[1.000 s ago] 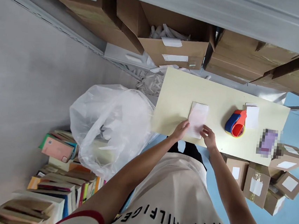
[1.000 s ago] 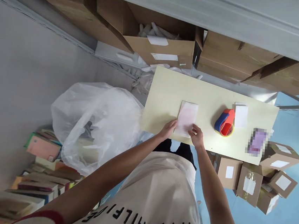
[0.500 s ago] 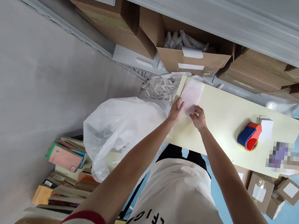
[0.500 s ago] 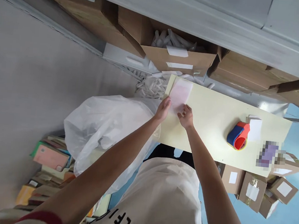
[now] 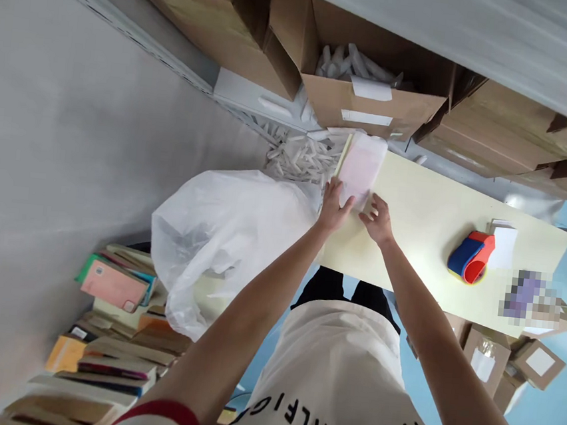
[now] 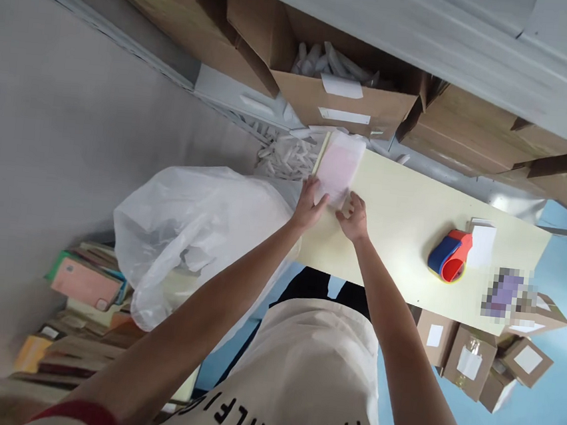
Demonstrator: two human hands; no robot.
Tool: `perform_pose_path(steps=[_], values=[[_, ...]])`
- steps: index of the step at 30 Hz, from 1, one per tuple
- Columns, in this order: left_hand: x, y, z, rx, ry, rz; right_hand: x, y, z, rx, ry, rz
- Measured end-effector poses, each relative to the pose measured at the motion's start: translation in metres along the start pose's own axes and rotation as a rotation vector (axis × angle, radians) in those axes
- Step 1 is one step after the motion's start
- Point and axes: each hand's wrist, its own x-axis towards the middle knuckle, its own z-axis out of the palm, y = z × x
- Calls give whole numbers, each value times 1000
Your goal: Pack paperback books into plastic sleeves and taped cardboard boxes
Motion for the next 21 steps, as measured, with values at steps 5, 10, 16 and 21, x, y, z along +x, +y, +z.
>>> perform_pose_path(steps=[5,10,16,21], values=[[-68,41,8,79,-57,48,-73,1,-37,16,-22,89],[-161,65,27,-24,-170,-48,-145,9,-84,36,-94,89],[-265,52,32,-132,-14,-176,-190,21,-112,82,-183,20],[-333,40,13,-186,228,-255,-209,6,-98,37,-377,-30]])
